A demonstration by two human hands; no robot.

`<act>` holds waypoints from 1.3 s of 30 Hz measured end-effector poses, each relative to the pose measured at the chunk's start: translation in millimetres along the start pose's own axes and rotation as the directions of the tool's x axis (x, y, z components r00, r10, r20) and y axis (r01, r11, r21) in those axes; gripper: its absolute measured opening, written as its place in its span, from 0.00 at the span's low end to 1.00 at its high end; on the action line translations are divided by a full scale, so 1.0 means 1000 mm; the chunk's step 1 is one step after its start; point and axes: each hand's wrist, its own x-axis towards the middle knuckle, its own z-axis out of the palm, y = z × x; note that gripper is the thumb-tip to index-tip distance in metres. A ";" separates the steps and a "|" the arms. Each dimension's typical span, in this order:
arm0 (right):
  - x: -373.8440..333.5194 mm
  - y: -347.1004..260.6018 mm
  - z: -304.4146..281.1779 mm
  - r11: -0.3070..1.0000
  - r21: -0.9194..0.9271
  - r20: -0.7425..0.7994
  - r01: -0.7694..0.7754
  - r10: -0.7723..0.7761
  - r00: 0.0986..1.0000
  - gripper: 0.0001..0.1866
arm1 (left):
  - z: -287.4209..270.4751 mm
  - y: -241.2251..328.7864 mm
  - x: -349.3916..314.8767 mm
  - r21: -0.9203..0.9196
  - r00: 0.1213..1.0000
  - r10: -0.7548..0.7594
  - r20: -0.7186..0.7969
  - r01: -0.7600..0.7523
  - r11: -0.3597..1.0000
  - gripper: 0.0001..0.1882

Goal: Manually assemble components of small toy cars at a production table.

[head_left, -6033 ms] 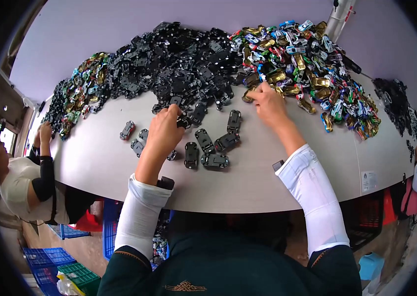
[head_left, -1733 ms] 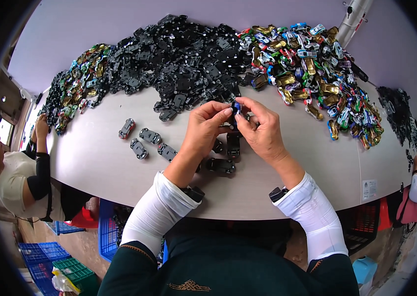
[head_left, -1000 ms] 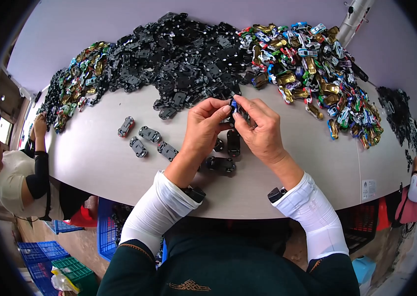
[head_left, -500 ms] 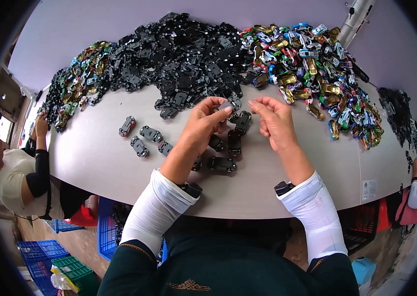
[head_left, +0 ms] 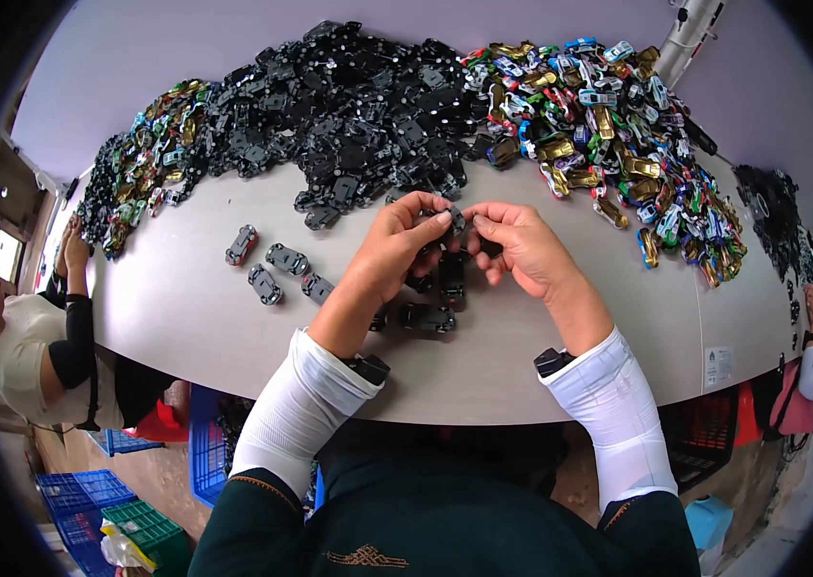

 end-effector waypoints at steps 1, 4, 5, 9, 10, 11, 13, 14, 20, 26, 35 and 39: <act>0.000 0.000 -0.002 0.999 0.049 0.029 -0.005 0.004 1.000 0.09 | 0.000 0.001 -0.001 -0.001 1.000 0.000 -0.001 0.000 1.000 0.08; -0.003 -0.005 -0.002 0.989 0.137 0.098 -0.055 0.042 0.994 0.09 | -0.001 0.002 -0.001 0.030 0.999 -0.030 0.015 0.029 0.999 0.08; -0.004 -0.006 -0.001 0.980 0.175 0.138 -0.099 0.075 0.988 0.09 | -0.002 0.000 0.000 0.041 1.000 -0.022 0.019 0.021 0.999 0.08; -0.004 -0.006 0.003 0.983 0.158 0.143 -0.099 0.076 0.987 0.09 | -0.001 -0.007 0.001 0.025 1.000 0.016 0.005 -0.016 1.000 0.07; -0.004 -0.004 0.003 0.981 0.171 0.140 -0.093 0.069 0.988 0.09 | 0.000 -0.007 0.001 0.024 1.000 0.015 0.005 -0.015 1.000 0.07; -0.004 -0.003 0.003 0.979 0.185 0.137 -0.088 0.063 0.989 0.09 | 0.001 -0.006 0.000 0.020 1.000 0.021 0.008 -0.021 1.000 0.07; -0.004 -0.003 0.002 0.976 0.203 0.135 -0.076 0.049 0.990 0.09 | 0.003 -0.003 -0.001 0.016 1.000 0.027 0.011 -0.027 1.000 0.06; -0.004 -0.003 0.002 0.973 0.222 0.134 -0.063 0.033 0.990 0.09 | 0.004 -0.001 -0.002 0.005 1.000 0.024 0.010 -0.024 1.000 0.06; -0.006 -0.006 0.009 0.988 0.154 0.083 -0.027 0.014 0.996 0.09 | 0.002 -0.003 -0.003 0.024 0.998 0.057 0.016 -0.058 0.998 0.05; 0.011 0.031 0.007 0.712 -0.574 -0.006 0.406 -0.499 0.867 0.09 | 0.001 -0.020 0.006 0.291 0.965 0.259 0.043 -0.260 0.921 0.05; -0.002 0.005 0.010 0.984 -0.158 -0.023 0.082 -0.086 0.996 0.09 | 0.005 -0.003 -0.002 0.141 0.996 0.088 -0.026 -0.083 0.986 0.05; 0.002 0.019 0.021 0.606 -0.699 -0.017 0.379 -0.544 0.839 0.10 | 0.004 -0.007 -0.003 0.165 0.991 0.116 -0.061 -0.105 0.981 0.05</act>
